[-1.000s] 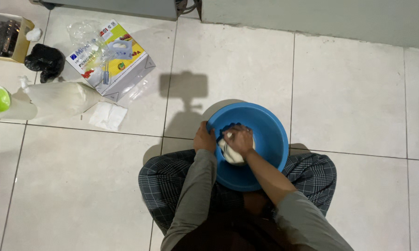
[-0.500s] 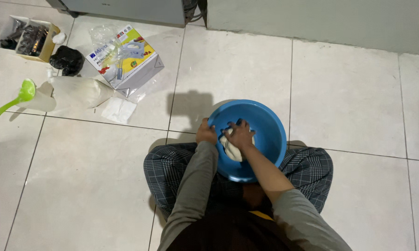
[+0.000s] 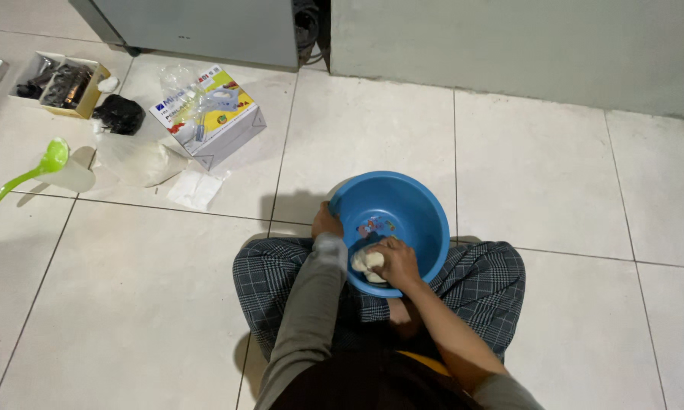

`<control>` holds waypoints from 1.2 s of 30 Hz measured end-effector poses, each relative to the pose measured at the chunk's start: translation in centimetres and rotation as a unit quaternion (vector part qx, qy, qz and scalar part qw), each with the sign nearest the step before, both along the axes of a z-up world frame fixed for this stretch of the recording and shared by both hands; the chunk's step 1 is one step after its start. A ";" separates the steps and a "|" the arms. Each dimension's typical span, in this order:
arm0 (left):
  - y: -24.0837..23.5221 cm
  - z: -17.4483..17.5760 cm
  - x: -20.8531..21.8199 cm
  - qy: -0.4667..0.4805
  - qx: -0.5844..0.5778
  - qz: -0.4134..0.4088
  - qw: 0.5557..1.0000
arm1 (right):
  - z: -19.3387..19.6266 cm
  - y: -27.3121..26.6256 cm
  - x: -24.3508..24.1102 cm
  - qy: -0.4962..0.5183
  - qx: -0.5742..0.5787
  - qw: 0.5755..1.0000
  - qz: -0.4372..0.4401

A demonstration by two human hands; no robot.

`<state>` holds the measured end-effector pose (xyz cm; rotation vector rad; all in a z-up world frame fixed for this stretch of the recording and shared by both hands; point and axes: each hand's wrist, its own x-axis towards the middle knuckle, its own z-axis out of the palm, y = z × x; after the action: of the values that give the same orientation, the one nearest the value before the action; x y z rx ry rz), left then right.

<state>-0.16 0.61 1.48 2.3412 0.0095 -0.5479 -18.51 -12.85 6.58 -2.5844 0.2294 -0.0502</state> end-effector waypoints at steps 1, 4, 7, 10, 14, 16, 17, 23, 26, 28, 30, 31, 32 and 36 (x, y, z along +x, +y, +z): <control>0.0 -0.8 0.1 -0.003 -0.003 0.002 1.000 | 0.3 -0.4 0.0 -0.003 -0.003 1.000 0.002; -0.2 -2.8 0.8 -0.016 0.026 0.003 1.000 | 0.4 -2.2 0.7 -0.012 0.122 0.990 -0.068; -0.5 -3.8 0.8 0.009 0.038 -0.001 0.999 | -0.3 -3.9 1.9 -0.059 0.083 0.991 -0.091; -0.8 -3.7 0.5 0.011 0.051 0.004 0.999 | -0.2 -4.5 3.6 -0.123 -0.052 0.987 -0.085; -0.8 -1.9 0.2 0.014 0.030 0.001 0.999 | -1.5 -2.7 3.9 -0.128 -0.124 0.984 -0.015; -0.6 -1.0 0.0 0.019 0.016 0.002 1.000 | -2.7 -1.3 3.1 -0.095 -0.122 0.988 0.021; -0.8 -0.7 0.0 0.028 0.015 0.007 0.999 | -3.8 -1.1 2.8 -0.037 -0.104 0.993 0.039; -1.0 1.9 -0.2 0.061 0.037 0.012 0.997 | -0.3 -4.6 4.4 -0.057 0.131 0.988 -0.064; -0.9 0.7 0.0 0.064 0.045 0.016 0.997 | -4.7 -9.0 7.1 -0.088 0.127 0.966 -0.205; -1.0 0.5 0.1 0.063 0.039 0.012 0.997 | -5.7 -9.1 8.2 -0.033 0.130 0.957 -0.255; -0.8 1.1 0.2 0.067 0.031 0.017 0.997 | -3.8 -6.3 9.1 0.195 0.263 0.898 -0.293; -0.7 1.8 -0.1 0.066 0.033 0.017 0.997 | -4.7 -6.1 9.4 0.195 0.265 0.898 -0.293; -0.7 2.4 -0.3 0.054 0.024 0.026 0.998 | -5.5 -5.9 9.8 0.187 0.238 0.913 -0.272; -1.2 0.1 0.5 0.041 0.047 0.024 0.998 | -5.4 -3.3 7.4 0.003 0.100 0.989 -0.107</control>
<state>0.29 -0.56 1.57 2.4012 0.1307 -0.6309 -11.13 -16.10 1.15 -2.3524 0.4896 -0.0919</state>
